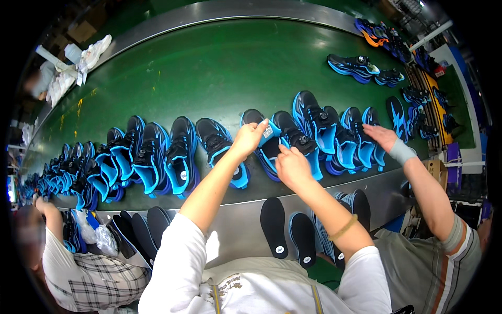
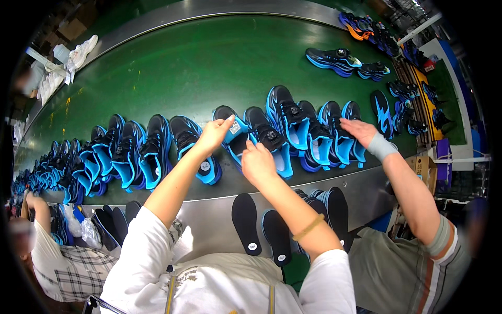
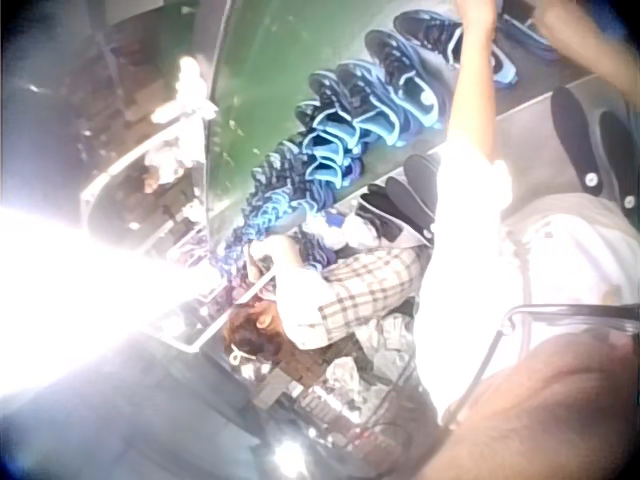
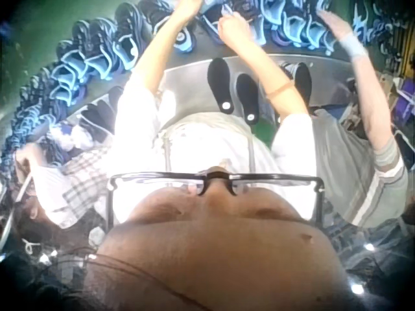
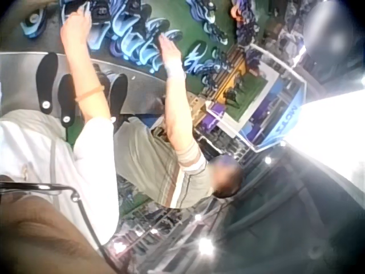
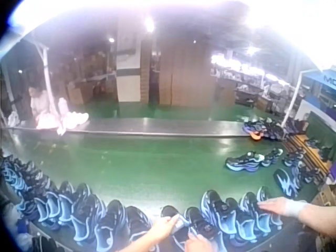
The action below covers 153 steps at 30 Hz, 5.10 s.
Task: The person inserts black insoles into blue and black athletic shoes on a conveyor belt, then retrieves a shoe from a plastic bag on a nearby shelf and continues inserting insoles into the shoes on the belt.
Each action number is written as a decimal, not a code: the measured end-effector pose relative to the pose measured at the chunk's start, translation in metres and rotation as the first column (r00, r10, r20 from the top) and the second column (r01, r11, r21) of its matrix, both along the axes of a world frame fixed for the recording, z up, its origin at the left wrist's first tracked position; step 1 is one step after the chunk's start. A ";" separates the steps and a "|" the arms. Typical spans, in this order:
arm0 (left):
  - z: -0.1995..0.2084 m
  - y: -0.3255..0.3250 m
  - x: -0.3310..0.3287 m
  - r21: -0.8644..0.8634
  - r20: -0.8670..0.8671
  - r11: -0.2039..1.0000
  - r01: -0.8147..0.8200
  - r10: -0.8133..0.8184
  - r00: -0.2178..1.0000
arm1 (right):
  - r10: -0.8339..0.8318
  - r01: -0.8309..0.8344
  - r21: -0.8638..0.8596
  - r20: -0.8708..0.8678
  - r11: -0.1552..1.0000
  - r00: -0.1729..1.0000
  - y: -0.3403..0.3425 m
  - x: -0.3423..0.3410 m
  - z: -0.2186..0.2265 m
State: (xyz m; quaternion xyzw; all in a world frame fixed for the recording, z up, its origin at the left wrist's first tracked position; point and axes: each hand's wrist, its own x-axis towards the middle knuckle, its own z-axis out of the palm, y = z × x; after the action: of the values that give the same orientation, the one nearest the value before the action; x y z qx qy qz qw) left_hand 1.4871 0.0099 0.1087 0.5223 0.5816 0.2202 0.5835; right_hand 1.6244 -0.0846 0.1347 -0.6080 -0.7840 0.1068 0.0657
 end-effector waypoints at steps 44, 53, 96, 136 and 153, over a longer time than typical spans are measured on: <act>-0.018 -0.008 0.012 0.477 -0.057 0.860 -0.181 0.235 0.970 | 0.752 -0.526 -0.573 0.276 0.629 0.599 0.058 0.005 -0.032; -0.004 -0.007 0.011 0.744 -0.514 0.479 0.466 -0.034 0.857 | 0.453 -0.152 -0.730 0.233 0.666 0.861 0.019 0.002 0.001; 0.020 -0.057 0.084 0.624 -0.335 0.701 0.346 -0.160 0.929 | -0.437 0.233 -0.412 -0.521 0.881 0.733 -0.121 0.137 0.137; 0.003 -0.042 0.098 0.409 -0.350 0.868 0.283 -0.137 0.927 | 0.080 -0.076 -0.146 0.024 0.986 0.996 0.015 0.087 0.017; 0.015 -0.040 0.096 0.395 -0.324 0.877 0.273 -0.145 0.935 | 0.087 -0.075 -0.159 0.068 0.984 0.994 0.006 0.083 -0.027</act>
State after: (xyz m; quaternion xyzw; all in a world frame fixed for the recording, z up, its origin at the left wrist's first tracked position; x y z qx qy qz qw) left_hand 1.5826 -0.0305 0.1234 0.7255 0.5348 0.2018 0.3833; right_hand 1.7078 -0.0784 0.1077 -0.5825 -0.7991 0.1478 -0.0158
